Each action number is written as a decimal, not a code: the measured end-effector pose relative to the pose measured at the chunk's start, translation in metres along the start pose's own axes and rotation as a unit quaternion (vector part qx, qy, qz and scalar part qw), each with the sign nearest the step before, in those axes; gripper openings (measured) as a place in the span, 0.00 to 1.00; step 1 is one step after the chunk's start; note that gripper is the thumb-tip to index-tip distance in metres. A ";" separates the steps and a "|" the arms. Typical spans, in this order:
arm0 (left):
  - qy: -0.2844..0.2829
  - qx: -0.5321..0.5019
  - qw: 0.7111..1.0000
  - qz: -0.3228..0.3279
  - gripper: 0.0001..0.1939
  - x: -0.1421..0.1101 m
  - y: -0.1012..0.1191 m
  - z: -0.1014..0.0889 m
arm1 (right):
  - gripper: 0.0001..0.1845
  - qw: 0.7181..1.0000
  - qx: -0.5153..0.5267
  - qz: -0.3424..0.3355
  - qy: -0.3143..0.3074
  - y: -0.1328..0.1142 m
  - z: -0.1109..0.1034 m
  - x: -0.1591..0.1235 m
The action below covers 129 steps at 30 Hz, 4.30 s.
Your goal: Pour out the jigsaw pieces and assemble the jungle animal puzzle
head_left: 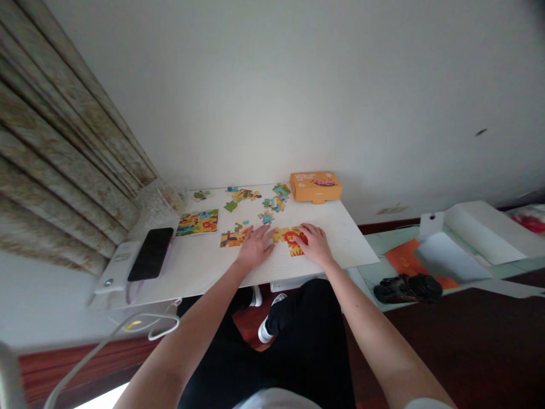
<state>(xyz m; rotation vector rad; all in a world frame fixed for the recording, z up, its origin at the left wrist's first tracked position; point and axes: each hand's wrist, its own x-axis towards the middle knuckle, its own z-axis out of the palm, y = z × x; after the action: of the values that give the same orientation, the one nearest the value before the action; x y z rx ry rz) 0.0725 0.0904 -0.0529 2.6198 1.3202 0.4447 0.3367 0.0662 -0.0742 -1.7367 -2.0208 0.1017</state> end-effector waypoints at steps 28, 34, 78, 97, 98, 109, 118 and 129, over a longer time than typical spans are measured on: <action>0.021 -0.069 0.996 -0.049 0.20 -0.006 -0.050 -0.011 | 0.23 0.991 -0.068 -0.037 -0.109 -0.064 0.016 0.012; -0.037 -0.047 0.996 -0.059 0.26 0.006 -0.053 -0.012 | 0.23 0.991 -0.070 -0.041 -0.105 -0.065 0.014 0.011; 0.012 -0.008 0.996 -0.086 0.21 -0.008 -0.067 -0.012 | 0.24 0.989 -0.060 -0.066 -0.116 -0.052 0.005 -0.013; 0.022 0.035 0.996 -0.084 0.22 -0.014 -0.063 -0.010 | 0.23 0.992 -0.073 -0.033 -0.102 -0.047 0.005 -0.008; 0.022 0.031 0.996 -0.083 0.21 -0.014 -0.063 -0.010 | 0.23 0.992 -0.071 -0.032 -0.102 -0.046 0.005 -0.008; 0.064 0.037 0.992 -0.098 0.20 -0.014 -0.056 -0.015 | 0.21 0.999 -0.023 0.017 -0.025 -0.083 0.021 0.089; 0.089 0.051 0.985 -0.138 0.17 -0.011 -0.056 -0.016 | 0.24 0.989 -0.070 0.096 -0.091 -0.126 0.067 0.214; 0.103 0.046 0.988 -0.103 0.15 -0.009 -0.062 -0.012 | 0.19 0.970 0.166 0.168 -0.063 -0.115 0.097 0.253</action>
<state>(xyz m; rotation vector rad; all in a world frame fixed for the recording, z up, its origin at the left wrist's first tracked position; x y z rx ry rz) 0.0165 0.1202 -0.0609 2.5260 1.6949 0.6492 0.1712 0.3074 -0.0439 -1.8664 -1.6513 0.6370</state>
